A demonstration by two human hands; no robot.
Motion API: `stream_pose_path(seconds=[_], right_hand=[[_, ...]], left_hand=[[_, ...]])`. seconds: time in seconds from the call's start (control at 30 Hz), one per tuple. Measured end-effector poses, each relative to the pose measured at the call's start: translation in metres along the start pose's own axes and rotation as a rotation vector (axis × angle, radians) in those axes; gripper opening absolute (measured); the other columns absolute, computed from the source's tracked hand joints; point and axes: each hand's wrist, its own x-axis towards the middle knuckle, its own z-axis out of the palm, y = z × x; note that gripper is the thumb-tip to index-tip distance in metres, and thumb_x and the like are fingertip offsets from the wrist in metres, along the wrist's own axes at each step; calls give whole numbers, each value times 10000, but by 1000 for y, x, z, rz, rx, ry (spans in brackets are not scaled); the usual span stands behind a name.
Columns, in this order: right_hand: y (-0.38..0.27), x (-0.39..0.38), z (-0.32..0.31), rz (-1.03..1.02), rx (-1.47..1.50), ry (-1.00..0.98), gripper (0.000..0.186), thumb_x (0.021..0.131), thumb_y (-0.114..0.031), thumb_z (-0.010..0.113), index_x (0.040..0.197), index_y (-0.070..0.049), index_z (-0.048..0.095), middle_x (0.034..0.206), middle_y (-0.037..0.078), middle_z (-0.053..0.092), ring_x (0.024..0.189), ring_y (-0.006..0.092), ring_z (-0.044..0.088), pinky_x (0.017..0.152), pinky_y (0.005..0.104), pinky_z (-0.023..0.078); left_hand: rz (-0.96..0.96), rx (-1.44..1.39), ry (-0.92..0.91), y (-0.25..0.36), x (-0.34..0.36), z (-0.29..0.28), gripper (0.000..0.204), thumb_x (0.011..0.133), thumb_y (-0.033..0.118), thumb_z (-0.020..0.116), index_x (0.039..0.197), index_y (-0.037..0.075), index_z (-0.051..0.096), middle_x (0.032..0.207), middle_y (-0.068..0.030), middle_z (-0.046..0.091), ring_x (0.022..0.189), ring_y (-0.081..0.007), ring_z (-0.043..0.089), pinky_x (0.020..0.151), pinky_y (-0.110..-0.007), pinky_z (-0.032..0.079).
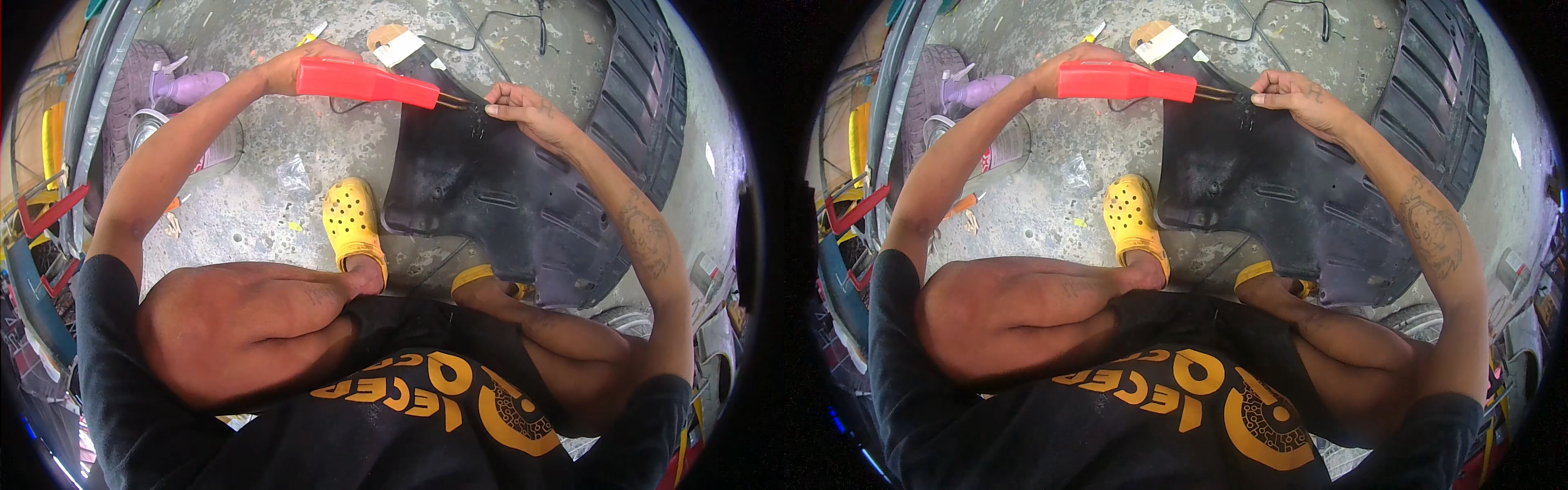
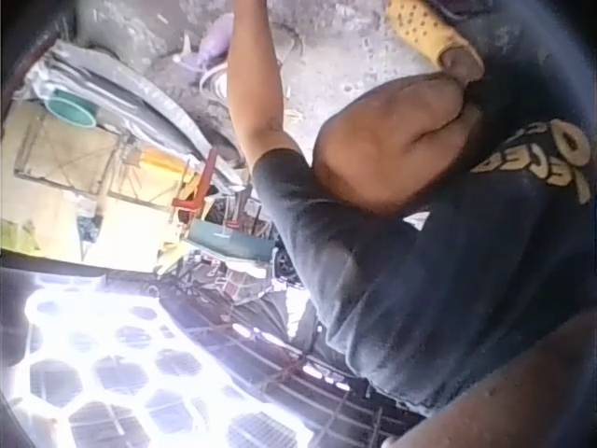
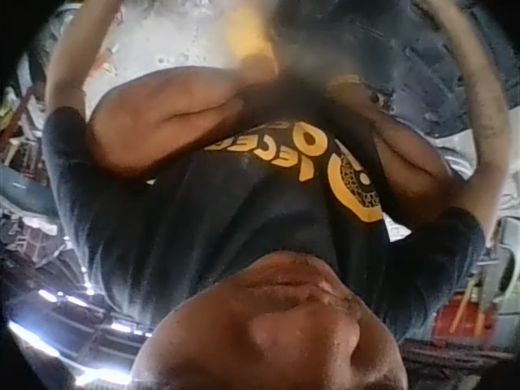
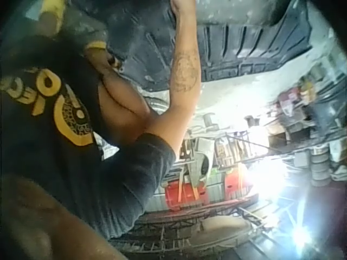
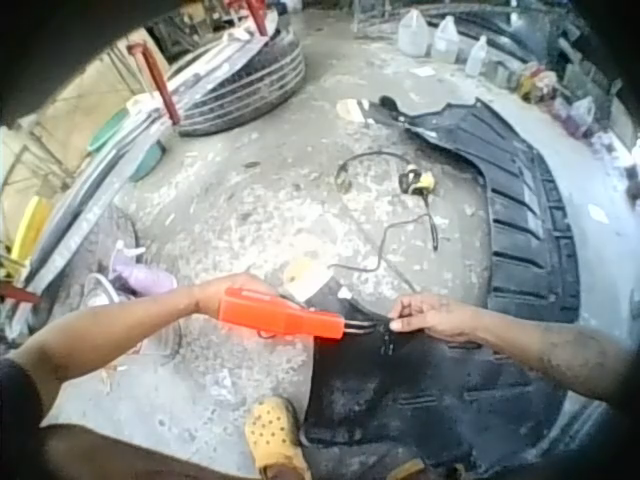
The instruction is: Repairing a cracked automotive plastic panel using a hot stapler tool.
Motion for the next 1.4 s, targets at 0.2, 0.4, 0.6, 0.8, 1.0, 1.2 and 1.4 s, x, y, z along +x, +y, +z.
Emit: stream_pose_path(seconds=[0.2, 0.4, 0.6, 0.8, 1.0, 1.2, 1.4], right_hand=[[-3, 0, 4, -5, -6, 29, 174, 921, -160, 663, 1032, -56, 578, 963, -10, 622, 923, 72, 560, 872, 229, 405], [-3, -1, 3, -3, -15, 21, 186, 918, -161, 667, 1041, -55, 577, 968, -5, 624, 918, 76, 562, 870, 229, 407], [-2, 0, 2, -9, -2, 10, 186, 918, -158, 666, 1042, -52, 577, 975, -6, 623, 933, 73, 557, 879, 227, 402], [-2, 0, 3, -16, -6, 17, 185, 919, -158, 667, 1043, -56, 575, 977, -6, 620, 935, 74, 553, 883, 228, 399], [-1, 0, 1, 0, -14, 19, 185, 918, -163, 668, 1041, -58, 577, 977, -9, 616, 933, 72, 548, 880, 228, 394], [-1, 0, 1, -8, -20, 23, 179, 918, -166, 666, 1032, -58, 580, 967, -11, 613, 931, 76, 549, 881, 233, 394], [-2, 0, 2, -4, 7, 7, 170, 920, -157, 662, 1029, -53, 584, 969, -2, 628, 933, 79, 563, 880, 232, 406]], left_hand=[[137, 63, 118, -4, -4, 4, 384, 787, 218, 727, 1105, 33, 619, 925, -135, 652, 882, -356, 630, 783, -414, 493], [37, -33, 20, -4, -1, 2, 370, 778, 209, 728, 1075, 25, 608, 906, -135, 643, 879, -360, 626, 778, -413, 491], [84, 14, 76, -5, -2, 3, 308, 802, 213, 702, 1014, 19, 591, 868, -130, 622, 844, -359, 612, 756, -405, 480], [96, 65, 90, -11, -4, 4, 314, 811, 201, 699, 1047, 23, 594, 902, -134, 636, 878, -370, 619, 783, -414, 487], [48, 47, 53, -3, -3, 2, 318, 808, 190, 699, 1066, 30, 604, 920, -135, 643, 898, -369, 619, 798, -416, 489], [26, -26, 28, -4, -2, 1, 337, 790, 183, 708, 1071, 25, 610, 903, -145, 633, 877, -374, 615, 781, -416, 487], [42, -34, 38, -3, -2, 1, 342, 794, 185, 705, 1075, 17, 607, 904, -149, 633, 876, -376, 614, 780, -415, 488]])
